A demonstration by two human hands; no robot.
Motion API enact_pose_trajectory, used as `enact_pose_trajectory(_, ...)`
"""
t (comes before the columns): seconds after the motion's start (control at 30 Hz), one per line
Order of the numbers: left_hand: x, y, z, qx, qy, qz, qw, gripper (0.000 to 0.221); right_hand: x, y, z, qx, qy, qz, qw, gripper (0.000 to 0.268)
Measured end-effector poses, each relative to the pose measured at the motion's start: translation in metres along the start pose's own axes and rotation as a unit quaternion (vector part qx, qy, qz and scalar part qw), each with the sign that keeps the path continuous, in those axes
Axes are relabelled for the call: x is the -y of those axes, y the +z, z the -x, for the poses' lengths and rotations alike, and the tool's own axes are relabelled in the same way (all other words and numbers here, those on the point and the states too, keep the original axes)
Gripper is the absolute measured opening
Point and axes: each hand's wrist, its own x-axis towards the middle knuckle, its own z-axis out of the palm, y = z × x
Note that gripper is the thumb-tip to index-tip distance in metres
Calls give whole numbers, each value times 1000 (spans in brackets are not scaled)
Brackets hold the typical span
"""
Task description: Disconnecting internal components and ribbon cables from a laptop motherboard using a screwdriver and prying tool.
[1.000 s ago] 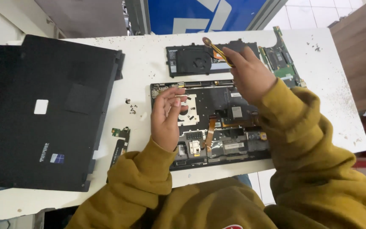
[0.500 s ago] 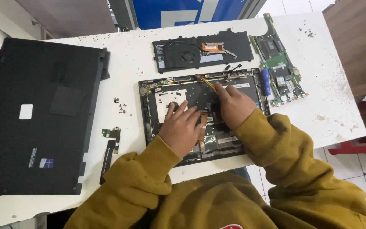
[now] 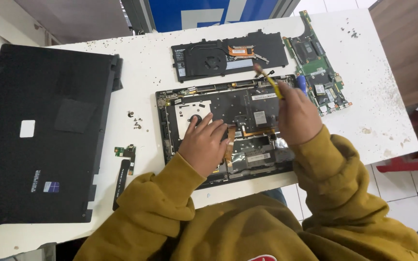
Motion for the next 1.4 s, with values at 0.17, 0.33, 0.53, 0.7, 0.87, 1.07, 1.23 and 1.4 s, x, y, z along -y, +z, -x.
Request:
enact_pose_trajectory(0.17, -2, -17, -8, -139, 20, 31, 990, 29, -27, -16, 14, 28, 63, 32, 997, 36)
enact_pose_trajectory(0.33, -18, -44, -23, -255, 29, 73, 964, 21, -36, 4, 25, 43, 65, 48, 996, 26)
enact_pose_trajectory(0.53, -40, -63, -48, -308, 46, 126, 942, 15, -2, 13, 34, 89, -45, 65, 993, 17)
enact_pose_trajectory(0.7, -31, -24, -88, -139, -20, 85, 986, 22, 17, 3, 27, 84, -82, 118, 986, 27)
enact_pose_trajectory(0.87, -23, 13, -125, 8, -61, 2, 998, 37, 12, 2, 27, 117, -71, 147, 980, 38)
enact_pose_trajectory(1.07, -13, 43, -143, 31, -68, -69, 995, 49, 0, 5, 31, 140, -79, 118, 980, 40)
enact_pose_trajectory(1.23, 0, 72, -139, -128, -22, -98, 987, 18, -6, 10, 30, 128, -106, 103, 981, 37)
enact_pose_trajectory(1.4, 0, 68, -144, -98, -9, -90, 991, 14, -15, 14, 32, 103, -136, 70, 983, 39)
